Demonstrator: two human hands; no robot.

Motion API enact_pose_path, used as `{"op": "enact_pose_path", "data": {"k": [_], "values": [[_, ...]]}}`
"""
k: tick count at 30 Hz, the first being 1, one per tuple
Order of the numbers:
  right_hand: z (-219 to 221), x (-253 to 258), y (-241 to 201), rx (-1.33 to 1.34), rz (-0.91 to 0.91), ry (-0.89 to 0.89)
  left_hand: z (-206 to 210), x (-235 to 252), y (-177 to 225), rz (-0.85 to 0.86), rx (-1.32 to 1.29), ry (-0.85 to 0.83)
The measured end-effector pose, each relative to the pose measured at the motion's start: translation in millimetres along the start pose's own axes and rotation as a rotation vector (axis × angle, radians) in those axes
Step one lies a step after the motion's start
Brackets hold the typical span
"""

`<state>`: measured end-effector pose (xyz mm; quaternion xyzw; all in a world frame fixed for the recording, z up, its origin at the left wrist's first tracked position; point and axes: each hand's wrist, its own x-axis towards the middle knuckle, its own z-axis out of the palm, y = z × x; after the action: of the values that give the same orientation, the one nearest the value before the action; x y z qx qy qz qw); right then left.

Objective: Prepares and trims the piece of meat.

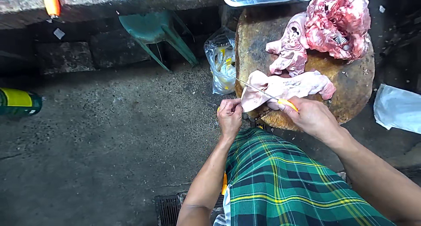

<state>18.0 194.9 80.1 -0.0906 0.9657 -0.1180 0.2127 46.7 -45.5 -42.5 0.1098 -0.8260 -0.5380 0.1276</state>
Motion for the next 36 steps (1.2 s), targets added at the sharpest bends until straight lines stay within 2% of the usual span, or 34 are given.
{"op": "enact_pose_path", "data": {"k": [4,9,13,17,22,25,27,30,32,34,36], "values": [[1.6,-8.9,-11.2,-0.006,-0.107,-0.05,3.3,-2.3,0.3,0.054,0.019,0.035],[6.0,2.4,7.1,-0.028,-0.014,0.0,5.3,-4.1,-1.6,0.033,-0.01,0.039],[8.2,-4.5,-1.6,-0.005,-0.128,-0.03,7.2,-6.0,0.7,0.057,-0.044,0.074],[12.6,6.9,9.0,0.005,0.012,-0.054,6.9,-8.0,0.5,0.104,0.019,0.062],[7.6,-3.7,0.0,0.044,-0.129,-0.108,4.9,-12.6,-1.4,0.228,0.152,0.04],[1.6,3.4,5.8,-0.067,0.027,-0.108,4.5,-12.9,-4.0,0.261,0.181,0.022],[-5.6,9.3,14.8,-0.061,0.15,-0.05,1.6,-12.8,-1.7,0.161,0.148,-0.01],[-14.3,10.1,27.4,0.105,0.181,0.032,-2.7,3.7,7.8,-0.321,-0.092,-0.107],[-15.1,9.7,26.2,0.189,0.151,0.028,-5.1,16.0,2.6,-0.553,-0.283,-0.182],[-9.5,12.7,20.9,0.173,0.086,0.042,-4.9,24.5,-4.8,-0.631,-0.364,-0.225],[-3.8,15.0,10.8,0.119,0.018,0.028,-4.3,28.1,-6.8,-0.623,-0.369,-0.236]]}}
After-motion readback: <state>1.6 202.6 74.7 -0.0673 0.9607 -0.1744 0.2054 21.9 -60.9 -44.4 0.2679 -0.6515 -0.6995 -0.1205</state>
